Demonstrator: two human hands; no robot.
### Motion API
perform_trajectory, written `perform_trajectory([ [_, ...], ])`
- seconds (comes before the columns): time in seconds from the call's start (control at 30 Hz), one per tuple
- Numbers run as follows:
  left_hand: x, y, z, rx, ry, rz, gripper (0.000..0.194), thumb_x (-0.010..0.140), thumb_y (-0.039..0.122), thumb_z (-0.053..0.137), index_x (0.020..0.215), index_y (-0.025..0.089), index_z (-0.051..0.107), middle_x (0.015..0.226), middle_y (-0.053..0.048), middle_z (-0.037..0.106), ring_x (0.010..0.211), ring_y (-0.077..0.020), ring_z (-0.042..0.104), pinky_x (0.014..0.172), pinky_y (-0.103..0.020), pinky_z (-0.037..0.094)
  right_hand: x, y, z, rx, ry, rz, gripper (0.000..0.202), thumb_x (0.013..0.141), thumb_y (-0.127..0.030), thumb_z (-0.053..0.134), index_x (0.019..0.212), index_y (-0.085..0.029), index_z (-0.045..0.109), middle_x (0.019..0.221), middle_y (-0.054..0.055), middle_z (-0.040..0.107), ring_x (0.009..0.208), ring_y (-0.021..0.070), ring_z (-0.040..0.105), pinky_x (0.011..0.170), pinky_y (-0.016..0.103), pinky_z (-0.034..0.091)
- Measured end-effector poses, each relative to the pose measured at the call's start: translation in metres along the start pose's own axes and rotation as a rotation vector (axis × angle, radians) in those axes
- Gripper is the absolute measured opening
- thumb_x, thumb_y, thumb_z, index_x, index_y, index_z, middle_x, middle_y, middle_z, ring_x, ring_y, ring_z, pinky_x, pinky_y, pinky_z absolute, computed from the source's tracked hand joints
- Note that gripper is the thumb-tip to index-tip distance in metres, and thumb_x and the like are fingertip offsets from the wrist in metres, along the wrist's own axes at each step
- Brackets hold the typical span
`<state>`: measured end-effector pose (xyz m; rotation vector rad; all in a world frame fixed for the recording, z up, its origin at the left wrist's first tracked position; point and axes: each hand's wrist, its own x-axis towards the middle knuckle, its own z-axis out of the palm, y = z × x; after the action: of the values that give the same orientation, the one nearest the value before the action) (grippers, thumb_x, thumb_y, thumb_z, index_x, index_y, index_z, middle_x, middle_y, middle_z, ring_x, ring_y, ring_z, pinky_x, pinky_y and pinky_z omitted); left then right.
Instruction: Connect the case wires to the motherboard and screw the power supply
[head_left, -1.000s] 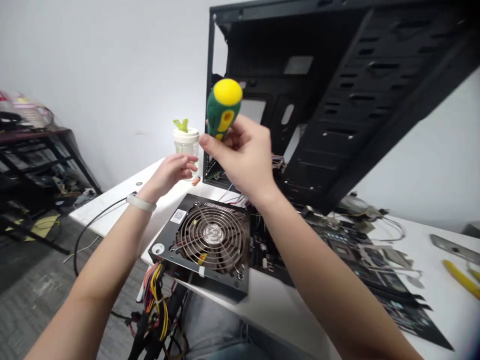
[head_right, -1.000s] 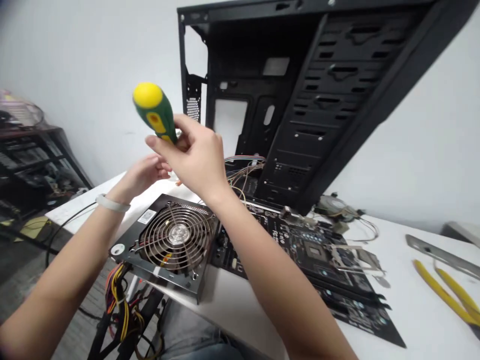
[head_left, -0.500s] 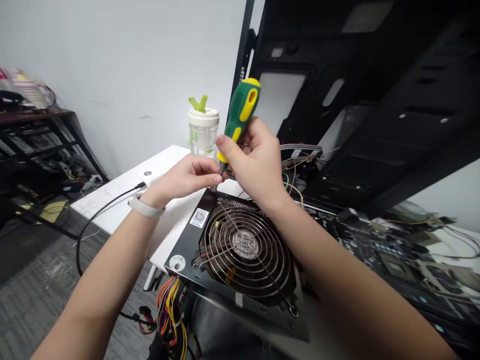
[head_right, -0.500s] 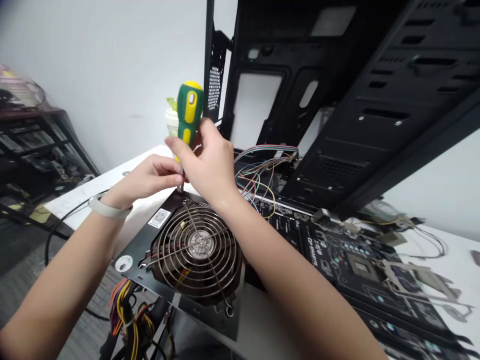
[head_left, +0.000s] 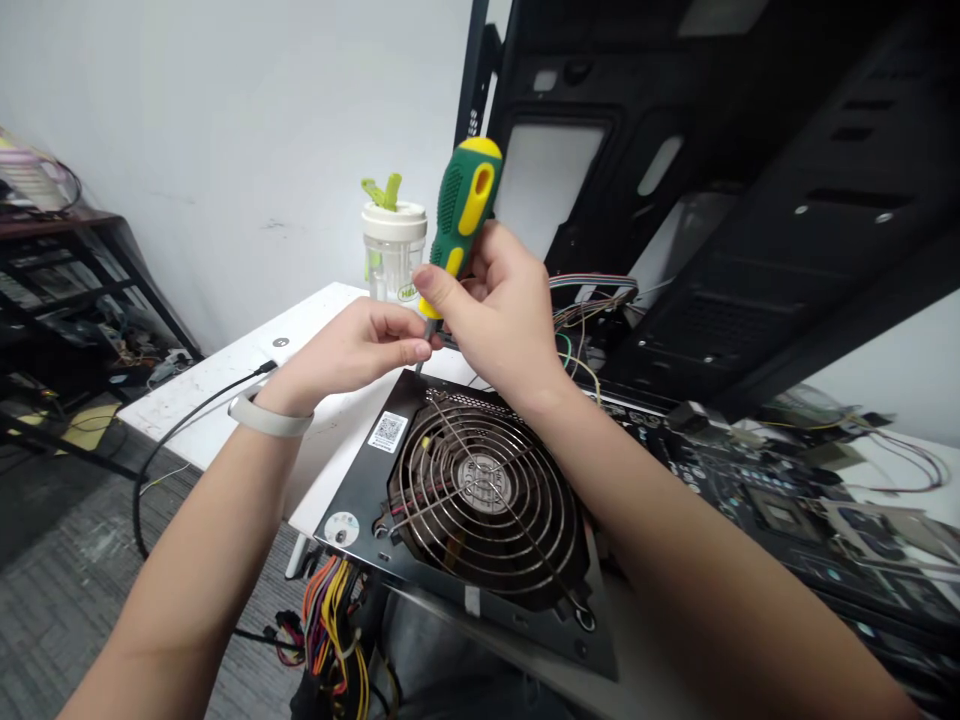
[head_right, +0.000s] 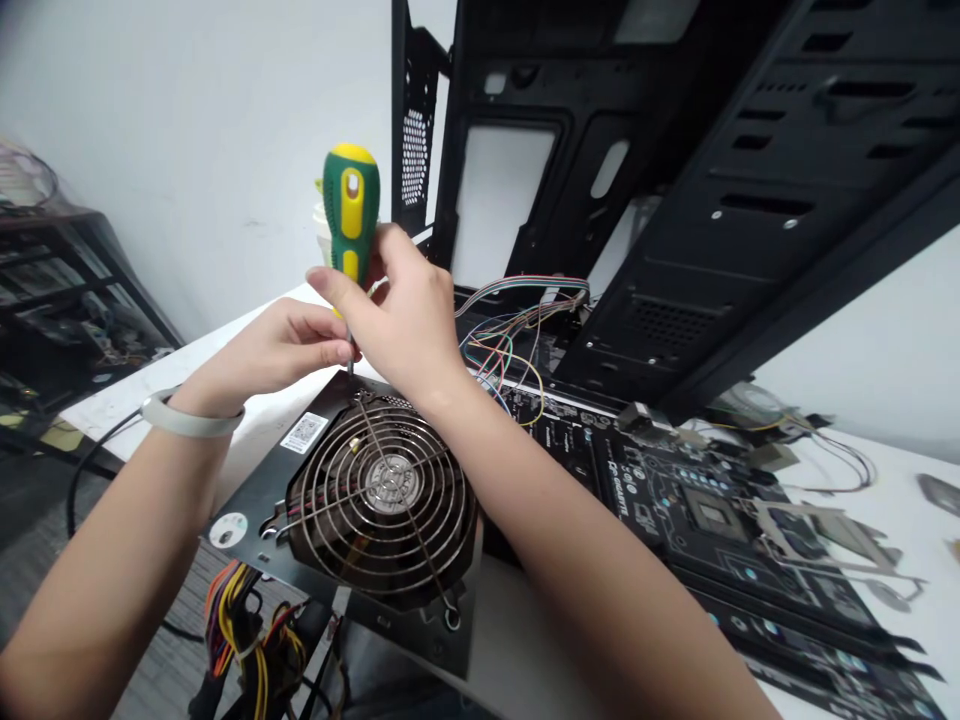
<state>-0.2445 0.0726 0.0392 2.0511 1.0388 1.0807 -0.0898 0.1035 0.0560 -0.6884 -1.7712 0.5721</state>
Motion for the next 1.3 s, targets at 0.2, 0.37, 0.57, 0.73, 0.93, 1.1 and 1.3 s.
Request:
perform_trajectory([
  [0.2, -0.0014, 0.0004, -0.0012, 0.024, -0.008, -0.015, 0.024, 0.078, 0.034, 0.065, 0.064, 0.015, 0.059, 0.059, 0.0, 0.056, 0.06, -0.0133, 0.05, 0.058, -0.027, 0.039, -0.001, -0.0008, 0.0007, -0.01, -0.017, -0.012, 0.033, 0.081, -0.05, 0.068, 0.084, -0.023, 0.048, 0.076, -0.003, 0.054, 0.086, 0.0175, 0.064, 0.077, 0.032, 0.056],
  [0.37, -0.0007, 0.0032, -0.0022, 0.058, -0.051, -0.012, 0.026, 0.08, 0.037, 0.064, 0.066, 0.015, 0.059, 0.062, -0.001, 0.058, 0.059, -0.0126, 0.049, 0.058, -0.026, 0.039, -0.0014, -0.0032, 0.0, 0.008, -0.009, 0.005, 0.043, 0.074, -0.06, 0.069, 0.082, -0.022, 0.05, 0.074, -0.003, 0.054, 0.087, 0.0187, 0.066, 0.077, 0.034, 0.057],
  [0.57, -0.0002, 0.0016, -0.0041, 0.099, -0.092, 0.032, 0.028, 0.082, 0.037, 0.06, 0.065, 0.015, 0.058, 0.064, 0.0, 0.058, 0.062, -0.0122, 0.051, 0.058, -0.024, 0.039, -0.0015, -0.0068, -0.0019, -0.025, -0.033, 0.02, 0.041, 0.072, -0.055, 0.071, 0.072, -0.02, 0.049, 0.067, -0.003, 0.05, 0.089, 0.0213, 0.064, 0.083, 0.039, 0.056],
  [0.73, -0.0002, 0.0026, -0.0039, 0.098, -0.095, -0.028, 0.027, 0.081, 0.037, 0.059, 0.065, 0.016, 0.055, 0.061, 0.001, 0.055, 0.052, -0.0097, 0.045, 0.049, -0.022, 0.035, -0.0023, -0.0026, -0.0001, -0.072, -0.042, 0.028, 0.032, 0.074, -0.045, 0.071, 0.07, -0.02, 0.051, 0.067, -0.002, 0.05, 0.086, 0.0208, 0.063, 0.084, 0.042, 0.055],
  [0.93, 0.0007, 0.0019, -0.0023, 0.063, -0.1, -0.049, 0.028, 0.081, 0.039, 0.06, 0.065, 0.016, 0.054, 0.062, 0.0, 0.055, 0.051, -0.0093, 0.045, 0.048, -0.023, 0.036, -0.0017, 0.0005, 0.0006, -0.037, -0.015, 0.01, 0.026, 0.074, -0.038, 0.071, 0.072, -0.02, 0.053, 0.065, -0.002, 0.051, 0.081, 0.0202, 0.063, 0.082, 0.043, 0.055],
  [1.1, 0.0001, 0.0006, -0.003, 0.008, -0.11, -0.04, 0.02, 0.081, 0.03, 0.06, 0.069, 0.014, 0.059, 0.064, 0.001, 0.057, 0.054, -0.0083, 0.046, 0.05, -0.021, 0.037, 0.0007, -0.0002, -0.0019, -0.036, -0.027, 0.067, 0.029, 0.072, -0.036, 0.072, 0.065, -0.02, 0.049, 0.058, -0.004, 0.049, 0.067, 0.0173, 0.063, 0.076, 0.041, 0.056],
  [1.3, 0.0006, 0.0022, -0.0023, -0.068, -0.106, -0.052, 0.012, 0.081, 0.025, 0.059, 0.076, 0.014, 0.06, 0.07, 0.0, 0.06, 0.053, -0.0069, 0.045, 0.047, -0.019, 0.037, 0.0016, -0.0028, -0.0047, -0.032, -0.073, 0.076, 0.025, 0.074, -0.033, 0.07, 0.064, -0.02, 0.05, 0.058, -0.004, 0.051, 0.061, 0.0156, 0.06, 0.071, 0.039, 0.055],
])
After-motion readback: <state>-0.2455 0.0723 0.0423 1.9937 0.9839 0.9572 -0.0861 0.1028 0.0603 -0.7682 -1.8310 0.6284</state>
